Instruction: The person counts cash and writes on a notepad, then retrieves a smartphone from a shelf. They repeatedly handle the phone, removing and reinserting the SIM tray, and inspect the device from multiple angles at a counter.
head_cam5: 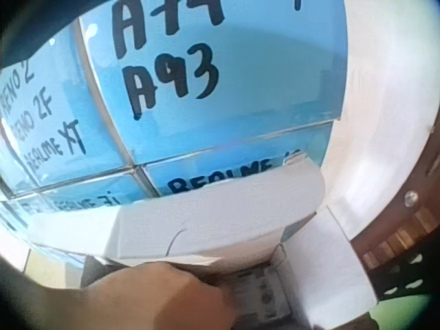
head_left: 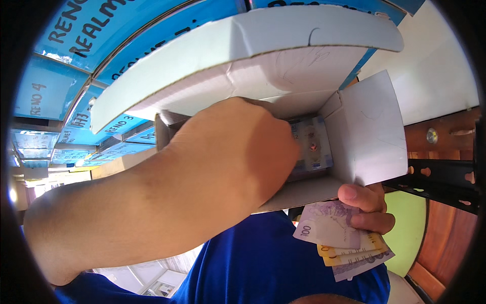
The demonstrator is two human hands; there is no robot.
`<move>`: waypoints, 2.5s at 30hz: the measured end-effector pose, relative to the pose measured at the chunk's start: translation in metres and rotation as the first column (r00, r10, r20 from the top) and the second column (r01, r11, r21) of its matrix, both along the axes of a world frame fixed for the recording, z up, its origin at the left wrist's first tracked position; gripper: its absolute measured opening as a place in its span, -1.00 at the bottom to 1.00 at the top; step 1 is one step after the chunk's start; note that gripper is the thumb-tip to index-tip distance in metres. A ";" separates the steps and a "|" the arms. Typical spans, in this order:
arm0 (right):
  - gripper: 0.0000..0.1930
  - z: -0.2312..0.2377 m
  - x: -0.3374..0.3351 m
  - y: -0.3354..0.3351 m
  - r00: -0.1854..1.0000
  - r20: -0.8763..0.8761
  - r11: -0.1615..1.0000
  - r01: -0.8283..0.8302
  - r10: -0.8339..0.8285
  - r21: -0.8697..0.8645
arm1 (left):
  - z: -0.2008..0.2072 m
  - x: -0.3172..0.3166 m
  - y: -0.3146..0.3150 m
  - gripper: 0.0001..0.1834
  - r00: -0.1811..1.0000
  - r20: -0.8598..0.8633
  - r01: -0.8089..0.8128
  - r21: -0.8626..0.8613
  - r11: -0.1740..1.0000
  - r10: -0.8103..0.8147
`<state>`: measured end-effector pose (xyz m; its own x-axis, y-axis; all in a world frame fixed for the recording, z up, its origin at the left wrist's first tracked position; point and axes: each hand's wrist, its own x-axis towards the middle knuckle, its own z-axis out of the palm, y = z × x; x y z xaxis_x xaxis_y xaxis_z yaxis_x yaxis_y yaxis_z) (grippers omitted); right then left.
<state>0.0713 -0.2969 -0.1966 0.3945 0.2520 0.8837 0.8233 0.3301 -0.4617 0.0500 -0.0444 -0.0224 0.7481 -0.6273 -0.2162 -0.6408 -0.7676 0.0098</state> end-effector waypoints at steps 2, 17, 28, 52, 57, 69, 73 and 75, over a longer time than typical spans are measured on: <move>-0.57 -0.001 -0.003 0.004 0.999 -0.021 1.000 -0.026 0.026 0.001 | 0.002 -0.004 0.006 -0.53 0.998 -0.036 -0.056 0.018 0.998 0.057; -0.54 0.013 0.000 -0.026 0.945 -0.133 0.935 -0.317 0.298 -0.158 | 0.005 -0.025 0.022 -0.84 0.947 -0.013 -0.320 -0.011 0.947 0.320; -0.59 -0.008 0.010 -0.017 0.986 0.055 0.984 -0.153 0.158 -0.088 | 0.005 -0.032 0.027 -0.83 0.951 0.155 -0.240 -0.172 0.955 0.267; -0.54 0.022 0.009 -0.028 0.993 -0.022 0.942 -0.121 0.120 -0.313 | 0.013 -0.041 0.053 -0.56 0.844 -0.296 -0.513 -0.690 0.511 0.447; -0.54 0.031 0.006 -0.025 0.993 -0.049 0.942 -0.117 0.106 -0.314 | 0.013 -0.046 0.058 -0.60 0.836 -0.302 -0.529 -0.666 0.526 0.458; -0.66 0.031 0.008 -0.031 0.990 -0.064 0.919 -0.139 0.124 -0.370 | 0.011 -0.048 0.063 -0.75 0.917 -0.128 -0.384 -0.541 0.748 0.378; -0.57 0.033 0.010 -0.039 0.988 -0.070 0.888 -0.156 0.140 -0.433 | 0.006 -0.047 0.064 -0.79 0.944 -0.088 -0.308 -0.582 0.753 0.318; -0.53 0.027 0.004 -0.037 0.989 -0.089 0.908 -0.147 0.122 -0.392 | 0.000 -0.043 0.064 -0.83 0.961 -0.050 -0.243 -0.624 0.743 0.272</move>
